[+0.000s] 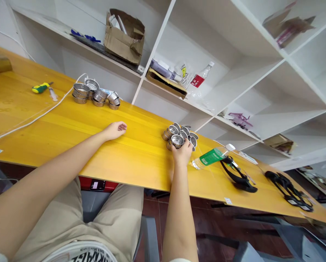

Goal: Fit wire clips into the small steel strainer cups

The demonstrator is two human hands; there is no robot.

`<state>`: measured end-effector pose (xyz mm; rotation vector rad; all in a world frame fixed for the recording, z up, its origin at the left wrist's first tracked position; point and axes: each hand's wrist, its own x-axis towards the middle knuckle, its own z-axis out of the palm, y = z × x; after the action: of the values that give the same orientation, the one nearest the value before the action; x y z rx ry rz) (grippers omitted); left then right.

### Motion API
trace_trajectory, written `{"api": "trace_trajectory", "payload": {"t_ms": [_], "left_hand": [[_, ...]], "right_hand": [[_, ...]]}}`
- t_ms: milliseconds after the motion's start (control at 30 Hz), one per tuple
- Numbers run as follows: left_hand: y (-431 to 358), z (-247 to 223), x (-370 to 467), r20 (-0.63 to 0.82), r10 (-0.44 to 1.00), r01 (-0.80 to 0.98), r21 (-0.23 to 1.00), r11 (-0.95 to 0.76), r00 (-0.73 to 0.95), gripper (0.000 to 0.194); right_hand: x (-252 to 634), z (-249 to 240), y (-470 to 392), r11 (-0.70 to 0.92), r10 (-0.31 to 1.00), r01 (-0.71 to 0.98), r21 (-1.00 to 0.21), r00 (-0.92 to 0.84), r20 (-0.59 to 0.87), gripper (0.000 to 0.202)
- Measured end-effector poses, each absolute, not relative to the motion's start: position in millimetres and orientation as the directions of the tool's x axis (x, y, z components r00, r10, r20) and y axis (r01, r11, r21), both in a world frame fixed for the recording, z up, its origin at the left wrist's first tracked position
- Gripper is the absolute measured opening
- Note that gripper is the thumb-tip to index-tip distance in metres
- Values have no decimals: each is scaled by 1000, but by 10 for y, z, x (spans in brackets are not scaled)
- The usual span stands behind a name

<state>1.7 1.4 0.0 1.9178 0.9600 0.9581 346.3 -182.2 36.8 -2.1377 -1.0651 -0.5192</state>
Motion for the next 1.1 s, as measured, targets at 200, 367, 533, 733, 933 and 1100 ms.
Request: {"api": "trace_trajectory", "payload": {"t_ms": [200, 367, 533, 733, 933, 1100], "left_hand": [[12, -5, 13, 279, 854, 275, 863, -423, 438, 24], [10, -14, 11, 283, 848, 272, 860, -431, 449, 23], [10, -17, 18, 279, 851, 282, 858, -429, 446, 24], [-8, 1, 8, 276, 847, 271, 863, -426, 454, 23], [-9, -2, 6, 272, 847, 281, 859, -427, 457, 23], [-23, 5, 16, 272, 846, 291, 854, -432, 459, 22]], "right_hand": [[3183, 402, -1818, -401, 719, 804, -438, 573, 393, 22], [3186, 393, -1765, -399, 696, 797, -454, 585, 416, 25], [3244, 417, -1823, -410, 674, 799, -439, 590, 444, 27], [3264, 440, -1832, -419, 723, 796, -437, 583, 371, 29], [3279, 444, -1893, -475, 680, 753, -455, 642, 354, 30], [3166, 370, -1888, -406, 835, 833, -376, 505, 217, 29]]}}
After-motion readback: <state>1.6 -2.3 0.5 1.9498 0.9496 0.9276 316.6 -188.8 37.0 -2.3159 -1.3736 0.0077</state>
